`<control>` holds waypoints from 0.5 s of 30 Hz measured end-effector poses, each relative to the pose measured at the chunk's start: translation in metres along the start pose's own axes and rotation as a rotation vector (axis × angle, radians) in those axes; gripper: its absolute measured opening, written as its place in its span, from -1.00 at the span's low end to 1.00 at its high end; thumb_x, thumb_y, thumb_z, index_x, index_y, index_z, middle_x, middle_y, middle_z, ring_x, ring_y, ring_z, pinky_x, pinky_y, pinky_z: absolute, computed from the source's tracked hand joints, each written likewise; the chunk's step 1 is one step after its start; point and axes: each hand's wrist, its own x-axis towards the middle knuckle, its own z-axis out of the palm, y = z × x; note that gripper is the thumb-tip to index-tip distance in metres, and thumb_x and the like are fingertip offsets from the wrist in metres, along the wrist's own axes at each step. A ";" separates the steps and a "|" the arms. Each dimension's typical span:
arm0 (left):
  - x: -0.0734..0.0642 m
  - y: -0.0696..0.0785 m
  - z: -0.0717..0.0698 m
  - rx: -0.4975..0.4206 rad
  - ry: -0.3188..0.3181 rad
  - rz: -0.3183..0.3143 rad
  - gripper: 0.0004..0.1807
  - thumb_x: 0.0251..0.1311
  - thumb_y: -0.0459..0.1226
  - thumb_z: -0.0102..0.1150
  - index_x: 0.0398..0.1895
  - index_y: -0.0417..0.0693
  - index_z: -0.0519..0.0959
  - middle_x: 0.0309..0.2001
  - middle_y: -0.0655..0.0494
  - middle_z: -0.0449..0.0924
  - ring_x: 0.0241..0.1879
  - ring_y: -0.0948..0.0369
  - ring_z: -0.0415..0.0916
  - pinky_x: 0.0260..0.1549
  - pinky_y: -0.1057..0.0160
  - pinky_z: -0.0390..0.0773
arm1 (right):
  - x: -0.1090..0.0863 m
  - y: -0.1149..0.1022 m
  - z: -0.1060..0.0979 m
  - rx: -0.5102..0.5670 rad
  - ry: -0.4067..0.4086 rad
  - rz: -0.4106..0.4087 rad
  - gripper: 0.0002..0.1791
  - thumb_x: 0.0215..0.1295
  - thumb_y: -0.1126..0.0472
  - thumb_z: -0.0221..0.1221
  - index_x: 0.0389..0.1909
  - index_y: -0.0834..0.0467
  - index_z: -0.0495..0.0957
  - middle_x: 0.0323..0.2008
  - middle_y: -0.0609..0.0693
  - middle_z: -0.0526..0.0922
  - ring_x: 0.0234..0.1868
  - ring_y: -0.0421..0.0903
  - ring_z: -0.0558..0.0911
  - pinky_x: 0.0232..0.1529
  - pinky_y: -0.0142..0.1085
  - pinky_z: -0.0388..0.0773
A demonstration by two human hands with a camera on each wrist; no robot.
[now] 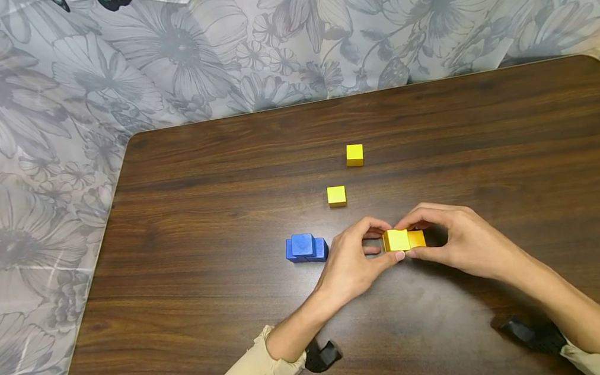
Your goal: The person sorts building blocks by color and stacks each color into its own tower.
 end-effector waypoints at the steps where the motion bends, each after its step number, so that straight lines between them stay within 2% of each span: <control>1: 0.000 0.000 0.000 -0.002 0.002 -0.001 -0.60 0.11 -0.27 0.47 0.01 -0.05 0.59 -0.01 0.15 0.63 -0.01 0.36 0.57 -0.15 0.51 0.60 | 0.000 0.000 0.000 0.001 -0.001 0.000 -0.51 0.01 0.30 0.51 -0.07 -0.19 0.62 -0.16 -0.36 0.63 -0.19 -0.30 0.59 -0.18 -0.43 0.54; 9: 0.000 0.000 0.001 -0.006 0.004 -0.006 -0.61 0.11 -0.27 0.48 0.00 -0.05 0.59 -0.01 0.17 0.63 -0.01 0.37 0.56 -0.15 0.50 0.60 | 0.001 0.001 -0.006 0.018 -0.012 -0.052 -0.47 -0.03 0.29 0.53 -0.03 -0.13 0.62 -0.14 -0.33 0.64 -0.18 -0.27 0.59 -0.15 -0.47 0.53; 15: 0.000 0.001 0.001 0.009 0.010 -0.008 -0.61 0.09 -0.26 0.49 -0.01 -0.04 0.59 -0.02 0.19 0.64 -0.01 0.38 0.56 -0.15 0.49 0.60 | 0.007 0.003 -0.017 0.022 0.032 -0.114 -0.44 -0.12 0.33 0.56 -0.03 -0.01 0.64 -0.15 -0.20 0.67 -0.15 -0.24 0.59 -0.08 -0.53 0.49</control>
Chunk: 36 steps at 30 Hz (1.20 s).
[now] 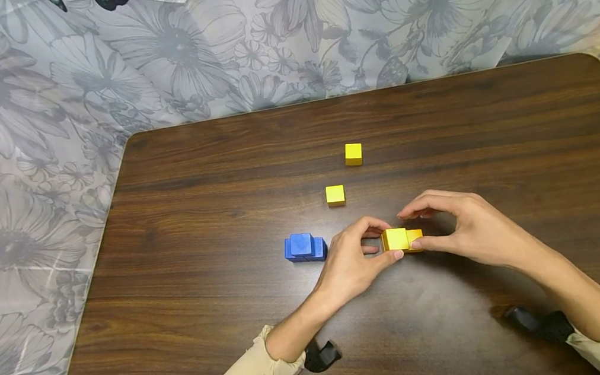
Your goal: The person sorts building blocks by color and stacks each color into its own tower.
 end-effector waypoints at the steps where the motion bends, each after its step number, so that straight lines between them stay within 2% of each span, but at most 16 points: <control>1: 0.000 0.000 0.000 -0.001 0.000 -0.001 -0.60 0.09 -0.27 0.49 -0.01 -0.04 0.59 -0.02 0.19 0.64 -0.01 0.38 0.56 -0.15 0.49 0.60 | 0.001 0.000 -0.001 -0.003 0.009 -0.003 -0.44 -0.13 0.33 0.57 -0.04 -0.02 0.64 -0.16 -0.19 0.67 -0.15 -0.25 0.59 -0.07 -0.54 0.48; 7: 0.001 0.001 0.001 -0.019 -0.013 -0.009 -0.57 0.07 -0.27 0.50 0.01 -0.05 0.58 -0.01 0.20 0.64 -0.01 0.38 0.56 -0.16 0.48 0.61 | 0.007 0.001 -0.008 -0.003 0.030 0.026 -0.44 -0.10 0.35 0.55 -0.06 -0.12 0.63 -0.17 -0.21 0.67 -0.12 -0.27 0.58 -0.06 -0.55 0.47; 17: 0.003 0.000 0.001 -0.073 -0.009 -0.005 -0.60 0.08 -0.30 0.49 -0.01 -0.04 0.59 -0.03 0.20 0.64 -0.01 0.37 0.57 -0.14 0.45 0.62 | 0.028 0.003 -0.022 -0.028 0.044 0.039 -0.48 -0.07 0.36 0.54 -0.09 -0.13 0.65 -0.17 -0.29 0.66 -0.14 -0.35 0.56 -0.07 -0.55 0.46; 23: 0.003 -0.001 0.000 -0.081 0.005 -0.011 -0.61 0.07 -0.32 0.49 -0.02 -0.04 0.60 -0.03 0.20 0.64 -0.02 0.38 0.58 -0.15 0.45 0.62 | 0.041 0.009 -0.025 -0.009 0.029 0.109 -0.56 0.03 0.32 0.50 -0.10 -0.15 0.66 -0.16 -0.25 0.68 -0.13 -0.35 0.58 -0.07 -0.55 0.46; 29: 0.003 -0.001 0.001 -0.084 0.012 -0.018 -0.61 0.05 -0.33 0.50 -0.04 -0.04 0.61 -0.05 0.19 0.65 -0.04 0.39 0.58 -0.15 0.46 0.62 | 0.057 0.022 -0.024 -0.007 0.025 0.142 -0.66 0.10 0.28 0.47 -0.10 -0.04 0.68 -0.14 -0.13 0.71 -0.16 -0.25 0.62 -0.11 -0.51 0.48; 36: 0.003 -0.003 -0.001 -0.095 0.008 -0.034 -0.61 0.05 -0.32 0.51 -0.04 -0.04 0.60 -0.04 0.19 0.66 -0.05 0.39 0.59 -0.10 0.44 0.61 | 0.074 0.031 -0.021 0.028 0.030 0.158 -0.72 0.17 0.25 0.43 -0.09 0.06 0.67 -0.12 -0.13 0.71 -0.19 -0.24 0.65 -0.10 -0.51 0.53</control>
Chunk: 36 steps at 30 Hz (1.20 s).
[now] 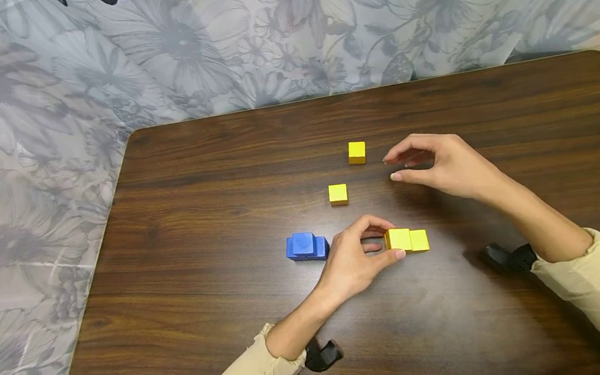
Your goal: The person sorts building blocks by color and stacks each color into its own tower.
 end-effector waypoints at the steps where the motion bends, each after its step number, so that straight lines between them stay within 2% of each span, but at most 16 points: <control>1: 0.000 0.000 0.000 -0.002 0.000 -0.001 -0.61 0.05 -0.32 0.51 -0.05 -0.04 0.60 -0.04 0.19 0.66 -0.04 0.39 0.59 -0.10 0.44 0.61 | 0.002 0.000 0.000 0.006 0.003 0.003 -0.73 0.18 0.24 0.42 -0.09 0.07 0.67 -0.12 -0.14 0.71 -0.20 -0.25 0.65 -0.10 -0.50 0.54; 4: 0.000 0.000 0.000 -0.006 -0.002 0.002 -0.62 0.05 -0.32 0.51 -0.05 -0.03 0.60 -0.04 0.20 0.66 -0.04 0.39 0.59 -0.11 0.43 0.62 | 0.009 0.002 0.001 0.015 0.010 0.000 -0.73 0.19 0.24 0.41 -0.09 0.09 0.67 -0.11 -0.15 0.70 -0.19 -0.23 0.66 -0.09 -0.51 0.53; 9: 0.000 -0.001 0.000 -0.007 -0.004 0.015 -0.63 0.05 -0.32 0.51 -0.07 -0.03 0.60 -0.05 0.21 0.66 -0.04 0.40 0.59 -0.11 0.42 0.62 | 0.021 0.007 0.001 0.025 0.015 -0.008 -0.74 0.21 0.26 0.40 -0.08 0.14 0.66 -0.11 -0.05 0.71 -0.14 -0.11 0.66 -0.06 -0.45 0.56; 15: 0.000 -0.003 -0.001 -0.011 -0.009 0.036 -0.64 0.05 -0.34 0.50 -0.09 -0.05 0.60 -0.05 0.18 0.66 -0.02 0.37 0.58 -0.06 0.42 0.60 | 0.036 0.011 0.003 0.050 0.005 0.053 -0.72 0.24 0.22 0.38 -0.03 0.12 0.65 -0.06 -0.03 0.69 -0.07 -0.11 0.64 -0.09 -0.48 0.55; 20: 0.000 -0.003 -0.001 -0.019 -0.012 0.039 -0.65 0.04 -0.35 0.50 -0.10 -0.06 0.59 -0.04 0.17 0.65 -0.01 0.35 0.58 -0.02 0.41 0.59 | 0.048 0.014 0.007 0.066 -0.002 0.074 -0.70 0.23 0.25 0.38 -0.02 0.14 0.64 -0.03 0.02 0.69 -0.04 -0.10 0.61 -0.13 -0.50 0.53; 28: 0.000 -0.003 -0.001 -0.031 -0.016 0.032 -0.65 0.05 -0.35 0.50 -0.09 -0.07 0.59 -0.04 0.16 0.65 0.00 0.34 0.58 -0.01 0.41 0.59 | 0.060 0.018 0.015 0.014 -0.017 0.079 -0.62 0.20 0.29 0.40 0.05 0.17 0.60 0.03 0.04 0.63 -0.02 -0.05 0.62 -0.27 -0.51 0.48; 36: 0.001 -0.003 -0.002 -0.039 -0.025 0.040 -0.65 0.06 -0.36 0.49 -0.09 -0.09 0.58 -0.02 0.14 0.65 0.00 0.33 0.58 0.00 0.42 0.58 | 0.069 0.020 0.023 0.014 -0.072 0.093 -0.59 0.18 0.32 0.40 0.06 0.15 0.60 0.05 0.03 0.64 -0.03 -0.04 0.62 -0.23 -0.51 0.52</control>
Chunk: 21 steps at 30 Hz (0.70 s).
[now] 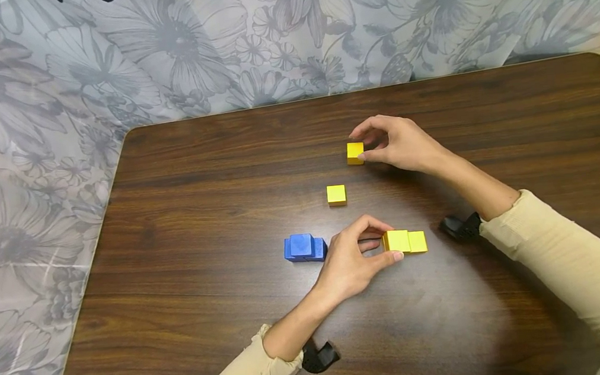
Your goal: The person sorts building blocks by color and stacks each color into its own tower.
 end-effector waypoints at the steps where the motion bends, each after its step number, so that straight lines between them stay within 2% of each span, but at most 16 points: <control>1: 0.000 0.000 0.000 0.001 0.000 -0.001 -0.65 0.06 -0.36 0.49 -0.09 -0.08 0.58 -0.02 0.14 0.65 0.00 0.33 0.58 0.00 0.42 0.58 | 0.001 0.000 0.001 -0.005 -0.008 0.000 -0.60 0.18 0.31 0.40 0.06 0.14 0.60 0.04 0.02 0.64 -0.03 -0.03 0.62 -0.22 -0.50 0.52; 9: 0.000 0.000 -0.001 0.000 -0.006 -0.015 -0.65 0.07 -0.35 0.48 -0.09 -0.07 0.59 -0.02 0.16 0.64 0.01 0.35 0.57 0.00 0.43 0.57 | 0.007 0.001 0.006 -0.080 -0.065 0.012 -0.63 0.22 0.28 0.38 0.06 0.12 0.60 -0.03 0.05 0.66 -0.07 -0.02 0.61 -0.11 -0.14 0.52; 13: 0.001 0.000 -0.001 -0.005 -0.010 -0.021 -0.65 0.07 -0.34 0.48 -0.09 -0.06 0.59 -0.03 0.16 0.64 0.01 0.35 0.57 0.01 0.43 0.57 | 0.009 0.000 0.007 -0.101 -0.100 0.038 -0.63 0.25 0.26 0.35 0.07 0.15 0.58 -0.05 0.10 0.67 -0.04 0.01 0.62 -0.02 -0.09 0.54; 21: 0.001 0.000 -0.001 -0.006 -0.008 -0.026 -0.65 0.06 -0.35 0.49 -0.09 -0.06 0.59 -0.04 0.16 0.64 -0.01 0.35 0.58 -0.01 0.42 0.58 | 0.010 -0.001 0.007 -0.125 -0.109 0.053 -0.66 0.27 0.25 0.34 0.05 0.21 0.60 -0.10 0.16 0.69 -0.06 0.06 0.64 -0.02 -0.05 0.55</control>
